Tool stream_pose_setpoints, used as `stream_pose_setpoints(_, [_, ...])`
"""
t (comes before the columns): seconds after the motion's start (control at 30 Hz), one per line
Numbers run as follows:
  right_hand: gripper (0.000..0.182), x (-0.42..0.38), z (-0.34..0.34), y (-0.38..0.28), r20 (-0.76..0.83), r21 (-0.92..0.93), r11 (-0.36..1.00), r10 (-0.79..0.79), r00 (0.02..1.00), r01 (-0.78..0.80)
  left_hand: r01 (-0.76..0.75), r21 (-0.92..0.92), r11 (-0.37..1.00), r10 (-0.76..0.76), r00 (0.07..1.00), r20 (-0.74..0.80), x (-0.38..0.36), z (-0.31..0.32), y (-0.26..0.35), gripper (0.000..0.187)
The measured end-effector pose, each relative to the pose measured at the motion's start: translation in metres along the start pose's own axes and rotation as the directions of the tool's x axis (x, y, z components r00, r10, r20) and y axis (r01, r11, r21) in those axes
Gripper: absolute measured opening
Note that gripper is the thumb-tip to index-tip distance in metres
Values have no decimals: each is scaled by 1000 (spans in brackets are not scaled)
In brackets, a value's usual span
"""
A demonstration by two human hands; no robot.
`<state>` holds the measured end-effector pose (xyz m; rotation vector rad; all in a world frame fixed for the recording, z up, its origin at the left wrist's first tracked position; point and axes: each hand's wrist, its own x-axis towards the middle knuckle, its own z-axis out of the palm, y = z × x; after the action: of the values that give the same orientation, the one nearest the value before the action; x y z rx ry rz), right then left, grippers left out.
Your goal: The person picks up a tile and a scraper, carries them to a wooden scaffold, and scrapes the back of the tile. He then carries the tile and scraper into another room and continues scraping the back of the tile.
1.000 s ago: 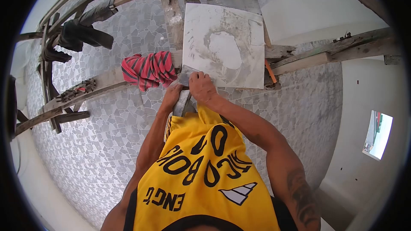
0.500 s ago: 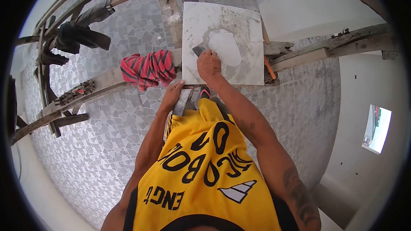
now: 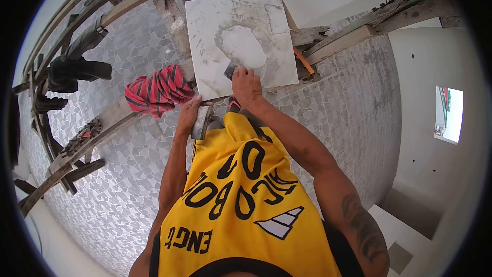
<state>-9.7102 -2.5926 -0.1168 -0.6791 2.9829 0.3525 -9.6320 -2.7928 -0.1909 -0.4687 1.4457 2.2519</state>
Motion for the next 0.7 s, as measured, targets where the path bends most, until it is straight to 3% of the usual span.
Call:
stream_pose_setpoints(0.03, [38,-3,1,-1,-54,-28,1000,-10,998,8,-5,3,1000,5,1000,-2,1,1,5,37])
stream_pose_setpoints(0.13, [36,-41,-14,-23,-107,-93,965,-254,961,245,-1,27,1000,2,1000,-14,2,1,5,38])
stream_pose_setpoints(0.23, [32,-14,11,27,-82,-38,999,31,996,-34,0,52,999,3,998,-55,3,0,-5,40])
stream_pose_setpoints(0.27, [33,-11,13,35,-63,-60,997,37,997,-41,2,42,999,2,997,-75,2,3,-3,41])
stream_pose_setpoints(0.37, [33,-37,-9,7,-8,-87,980,-180,984,179,48,3,999,-47,985,-163,4,12,1,45])
stream_pose_setpoints(0.4, [37,-49,-12,3,-99,-37,967,-253,962,250,64,-14,998,-66,977,-202,6,14,3,46])
stream_pose_setpoints(0.53, [36,-21,18,69,-14,-64,992,113,994,-113,88,83,993,-63,963,-264,0,20,15,52])
stream_pose_setpoints(0.67, [34,-52,-6,24,-25,-61,981,-188,982,186,134,165,977,-76,945,-317,13,23,16,57])
stream_pose_setpoints(0.7, [35,-50,-2,30,-20,-73,988,-134,991,133,145,191,971,-74,940,-333,14,22,15,58])
